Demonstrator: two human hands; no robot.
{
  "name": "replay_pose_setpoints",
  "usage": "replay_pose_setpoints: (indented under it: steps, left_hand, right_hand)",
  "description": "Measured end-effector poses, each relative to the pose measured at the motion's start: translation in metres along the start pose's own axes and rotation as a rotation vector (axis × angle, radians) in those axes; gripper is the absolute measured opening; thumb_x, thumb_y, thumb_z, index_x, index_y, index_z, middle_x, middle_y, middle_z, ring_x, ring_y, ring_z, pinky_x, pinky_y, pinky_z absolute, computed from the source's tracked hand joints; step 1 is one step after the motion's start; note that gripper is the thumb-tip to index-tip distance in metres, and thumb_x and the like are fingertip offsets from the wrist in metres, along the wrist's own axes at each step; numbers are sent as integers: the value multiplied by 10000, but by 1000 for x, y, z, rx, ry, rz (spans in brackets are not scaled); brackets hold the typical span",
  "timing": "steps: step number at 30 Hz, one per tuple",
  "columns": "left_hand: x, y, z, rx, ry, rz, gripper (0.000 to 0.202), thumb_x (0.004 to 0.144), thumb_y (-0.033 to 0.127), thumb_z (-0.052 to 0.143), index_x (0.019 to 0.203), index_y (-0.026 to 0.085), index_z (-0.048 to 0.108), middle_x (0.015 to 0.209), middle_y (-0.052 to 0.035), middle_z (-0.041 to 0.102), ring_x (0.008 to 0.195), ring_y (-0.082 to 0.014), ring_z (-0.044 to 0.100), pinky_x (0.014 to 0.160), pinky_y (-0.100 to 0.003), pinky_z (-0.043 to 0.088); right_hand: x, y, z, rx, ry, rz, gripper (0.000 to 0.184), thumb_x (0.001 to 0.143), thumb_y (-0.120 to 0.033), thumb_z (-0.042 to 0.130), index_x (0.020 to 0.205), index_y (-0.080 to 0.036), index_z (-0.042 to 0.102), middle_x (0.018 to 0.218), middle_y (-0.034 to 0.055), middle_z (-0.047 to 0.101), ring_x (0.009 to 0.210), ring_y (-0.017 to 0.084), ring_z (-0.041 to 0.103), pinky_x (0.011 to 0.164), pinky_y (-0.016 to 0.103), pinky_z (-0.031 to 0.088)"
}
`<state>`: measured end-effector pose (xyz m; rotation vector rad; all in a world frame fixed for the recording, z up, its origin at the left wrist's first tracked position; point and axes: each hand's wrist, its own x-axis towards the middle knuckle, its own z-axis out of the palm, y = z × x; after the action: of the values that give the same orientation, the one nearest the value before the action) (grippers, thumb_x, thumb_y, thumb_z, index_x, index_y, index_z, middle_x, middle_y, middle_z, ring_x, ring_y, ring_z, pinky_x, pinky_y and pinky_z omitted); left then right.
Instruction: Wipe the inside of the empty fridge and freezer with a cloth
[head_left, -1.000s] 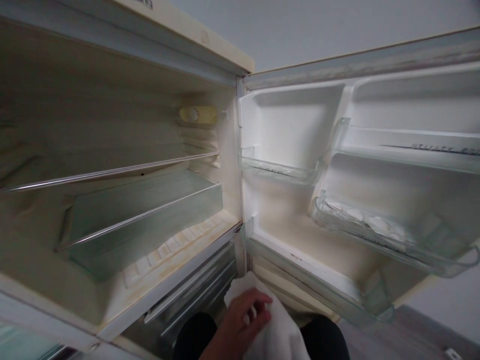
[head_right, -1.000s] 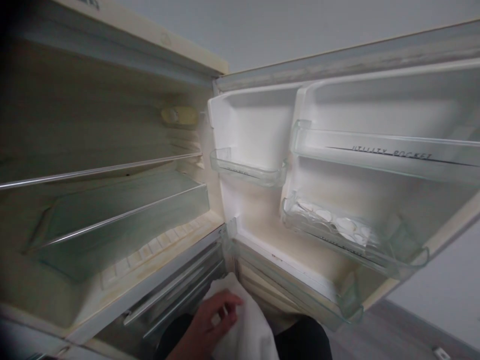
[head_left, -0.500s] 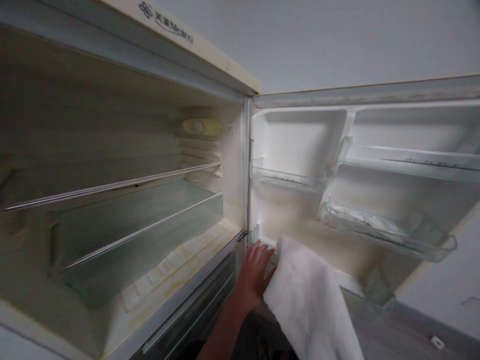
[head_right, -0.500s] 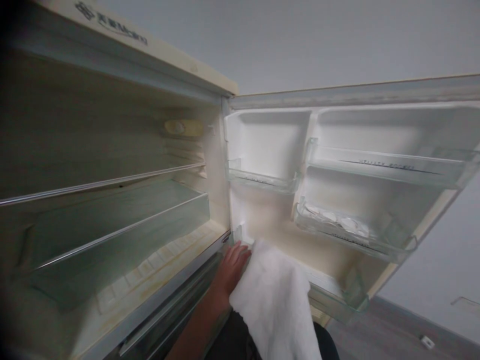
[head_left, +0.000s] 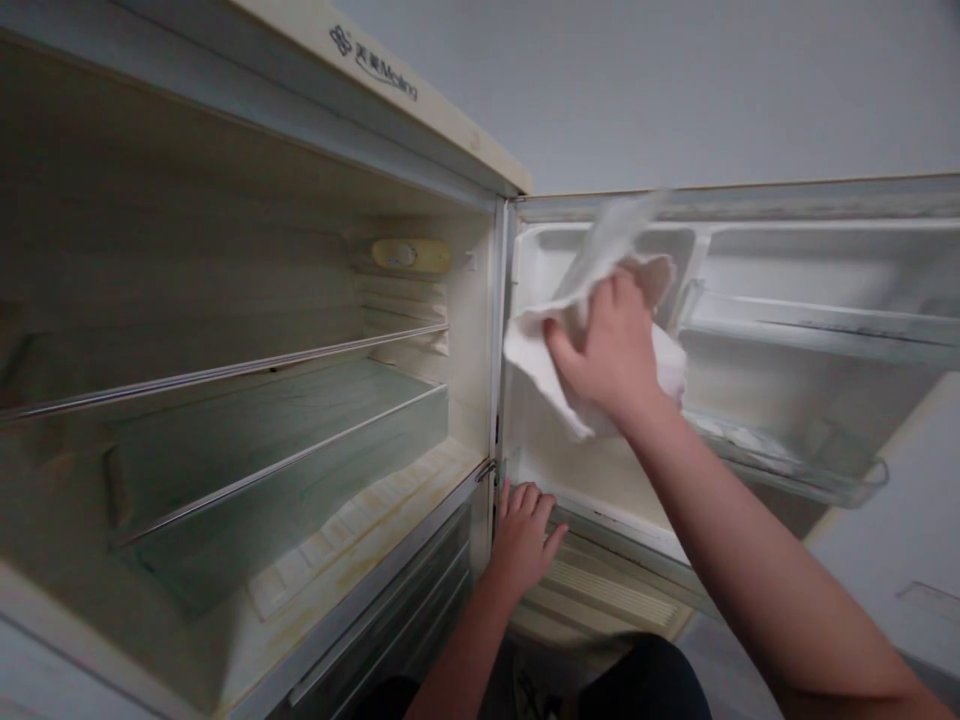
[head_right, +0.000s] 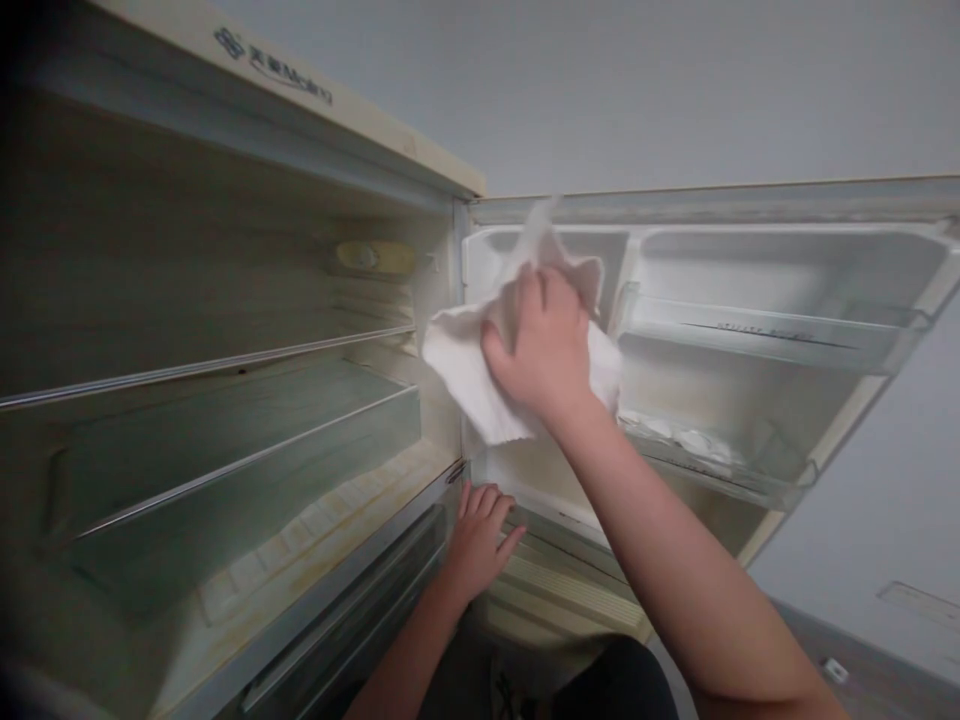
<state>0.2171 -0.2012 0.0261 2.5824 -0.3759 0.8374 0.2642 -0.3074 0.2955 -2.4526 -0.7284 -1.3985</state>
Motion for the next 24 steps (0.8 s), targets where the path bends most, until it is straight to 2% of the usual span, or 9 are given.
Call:
replay_pose_setpoints:
  steps: [2,5,8,16,21,24]
  left_hand:
    - [0,-1,-1,-21,5,-2,261,884,323,679,1118,241,597,1142,-54,617,1205,-270,536,1227,-597,231]
    - [0,-3,-1,-48,21,-17,261,875,306,679,1115,247,594,1153,-54,620,1217,-274,538,1226,-607,229]
    - [0,-5,-2,-62,20,-20,264,869,303,683,1112,248,593,1149,-57,625,1227,-283,537,1223,-615,227]
    - [1,-8,-3,-65,6,-19,280,861,271,684,1126,247,595,1156,-53,629,1232,-282,538,1228,-610,221]
    - [1,-7,-2,-56,0,-10,272,868,278,678,1123,246,591,1145,-50,628,1218,-275,542,1229,-603,219]
    - [1,-5,-3,-53,-3,-15,280,867,265,677,1131,243,584,1158,-55,621,1236,-277,529,1235,-600,204]
  right_hand:
    - [12,-11,2,-61,-122,-17,640,976,-498,486,1415,-33,476,1403,272,504,1315,388,459,1097,571,348]
    - [25,-26,11,-86,-404,-76,528,965,-500,501,1238,-66,626,1194,236,654,1152,341,612,1019,505,433]
    - [32,-31,16,-73,-512,-114,452,964,-465,530,1167,-88,676,1119,207,705,1081,301,671,960,430,481]
    - [31,-25,16,-76,-443,-156,405,982,-432,547,1167,-96,678,1080,194,724,1036,292,693,928,407,491]
    - [21,-24,16,-109,-371,-225,396,1053,-376,418,1181,-58,618,1072,167,688,1010,241,683,886,335,466]
    - [14,-25,18,-145,-320,-235,333,1032,-349,476,1180,-71,585,1116,194,652,1013,274,660,853,349,479]
